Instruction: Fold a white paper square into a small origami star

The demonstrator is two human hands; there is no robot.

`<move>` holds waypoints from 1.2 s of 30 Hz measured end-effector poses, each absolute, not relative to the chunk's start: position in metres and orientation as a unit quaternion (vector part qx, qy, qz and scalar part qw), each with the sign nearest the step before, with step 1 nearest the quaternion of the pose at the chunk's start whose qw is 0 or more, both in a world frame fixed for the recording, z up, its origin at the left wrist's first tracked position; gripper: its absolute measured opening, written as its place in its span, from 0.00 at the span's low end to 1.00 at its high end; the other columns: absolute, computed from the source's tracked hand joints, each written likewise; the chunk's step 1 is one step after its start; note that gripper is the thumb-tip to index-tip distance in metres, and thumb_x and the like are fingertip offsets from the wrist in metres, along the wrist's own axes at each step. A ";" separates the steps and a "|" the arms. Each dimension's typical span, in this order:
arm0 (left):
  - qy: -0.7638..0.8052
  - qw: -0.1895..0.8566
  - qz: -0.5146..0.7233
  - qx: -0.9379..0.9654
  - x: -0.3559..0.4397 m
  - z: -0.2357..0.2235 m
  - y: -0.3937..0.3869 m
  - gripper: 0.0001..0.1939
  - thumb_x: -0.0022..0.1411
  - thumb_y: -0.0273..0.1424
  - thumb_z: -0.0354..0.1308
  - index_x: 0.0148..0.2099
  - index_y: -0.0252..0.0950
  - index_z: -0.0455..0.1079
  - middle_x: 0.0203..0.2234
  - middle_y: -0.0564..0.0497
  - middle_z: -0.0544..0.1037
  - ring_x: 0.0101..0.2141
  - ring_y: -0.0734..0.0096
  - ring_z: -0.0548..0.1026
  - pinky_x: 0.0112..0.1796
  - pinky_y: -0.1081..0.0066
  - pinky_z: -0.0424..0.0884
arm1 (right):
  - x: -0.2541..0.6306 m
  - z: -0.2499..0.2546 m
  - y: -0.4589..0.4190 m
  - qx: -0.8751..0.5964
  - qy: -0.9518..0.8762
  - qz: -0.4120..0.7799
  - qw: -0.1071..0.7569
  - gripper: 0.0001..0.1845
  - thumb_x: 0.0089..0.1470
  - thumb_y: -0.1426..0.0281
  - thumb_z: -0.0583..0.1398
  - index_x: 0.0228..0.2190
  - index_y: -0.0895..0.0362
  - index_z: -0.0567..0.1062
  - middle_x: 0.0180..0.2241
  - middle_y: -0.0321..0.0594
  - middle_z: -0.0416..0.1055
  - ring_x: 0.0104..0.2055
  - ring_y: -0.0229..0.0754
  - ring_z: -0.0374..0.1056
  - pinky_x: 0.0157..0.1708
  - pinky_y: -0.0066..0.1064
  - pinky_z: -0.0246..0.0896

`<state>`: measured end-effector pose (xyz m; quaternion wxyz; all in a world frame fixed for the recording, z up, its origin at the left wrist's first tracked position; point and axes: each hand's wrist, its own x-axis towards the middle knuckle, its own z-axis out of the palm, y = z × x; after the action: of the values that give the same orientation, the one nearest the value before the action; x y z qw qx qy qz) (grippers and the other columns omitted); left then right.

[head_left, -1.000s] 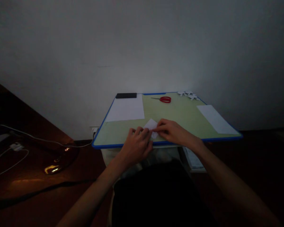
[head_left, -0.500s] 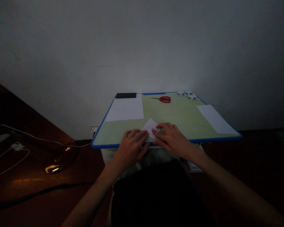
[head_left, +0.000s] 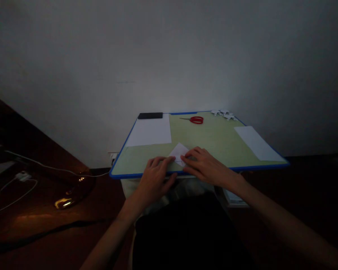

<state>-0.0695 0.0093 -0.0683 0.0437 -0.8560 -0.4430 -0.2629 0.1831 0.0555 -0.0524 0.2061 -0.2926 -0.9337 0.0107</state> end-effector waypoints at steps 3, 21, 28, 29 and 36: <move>-0.442 0.058 -0.263 -0.855 -0.066 -0.070 0.010 0.27 0.73 0.36 0.59 0.69 0.33 0.63 0.54 0.40 0.81 0.55 0.51 0.73 0.55 0.52 0.69 | 0.183 -0.053 0.055 -0.301 -0.930 0.019 0.212 0.23 0.71 0.58 0.57 0.60 0.57 0.76 0.50 0.53 0.73 0.53 0.56 0.66 0.56 0.53 0.66; -0.460 0.122 -0.166 -0.863 -0.036 -0.061 -0.001 0.22 0.73 0.39 0.57 0.62 0.32 0.69 0.54 0.38 0.77 0.54 0.46 0.71 0.54 0.48 0.66 | 0.190 -0.051 0.105 -0.263 -0.903 0.227 0.251 0.15 0.67 0.74 0.62 0.49 0.51 0.85 0.42 0.42 0.76 0.42 0.41 0.73 0.44 0.34 0.68; -0.489 0.145 -0.187 -0.840 -0.019 -0.068 -0.011 0.29 0.73 0.45 0.57 0.69 0.37 0.64 0.59 0.37 0.76 0.56 0.43 0.71 0.54 0.42 0.65 | 0.190 -0.053 0.101 -0.302 -0.877 0.240 0.286 0.12 0.64 0.73 0.64 0.48 0.52 0.85 0.43 0.44 0.80 0.44 0.43 0.76 0.46 0.37 0.70; -0.492 0.146 -0.195 -0.835 -0.019 -0.069 -0.012 0.29 0.73 0.46 0.57 0.69 0.38 0.64 0.60 0.38 0.76 0.57 0.43 0.71 0.54 0.42 0.65 | 0.190 -0.054 0.098 -0.306 -0.872 0.241 0.296 0.12 0.64 0.73 0.64 0.47 0.52 0.85 0.44 0.44 0.81 0.44 0.44 0.77 0.47 0.37 0.70; -0.510 0.141 -0.221 -0.819 -0.025 -0.070 -0.014 0.29 0.72 0.52 0.55 0.66 0.39 0.68 0.64 0.37 0.74 0.59 0.41 0.71 0.54 0.40 0.65 | 0.181 -0.058 0.071 -0.343 -0.822 0.254 0.376 0.13 0.66 0.72 0.62 0.48 0.53 0.84 0.46 0.45 0.83 0.48 0.46 0.79 0.51 0.40 0.73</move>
<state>-0.0248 -0.0143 -0.0704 0.1411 -0.8194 -0.5097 -0.2210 0.1814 0.0707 -0.0581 0.3763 -0.3429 -0.8224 0.2539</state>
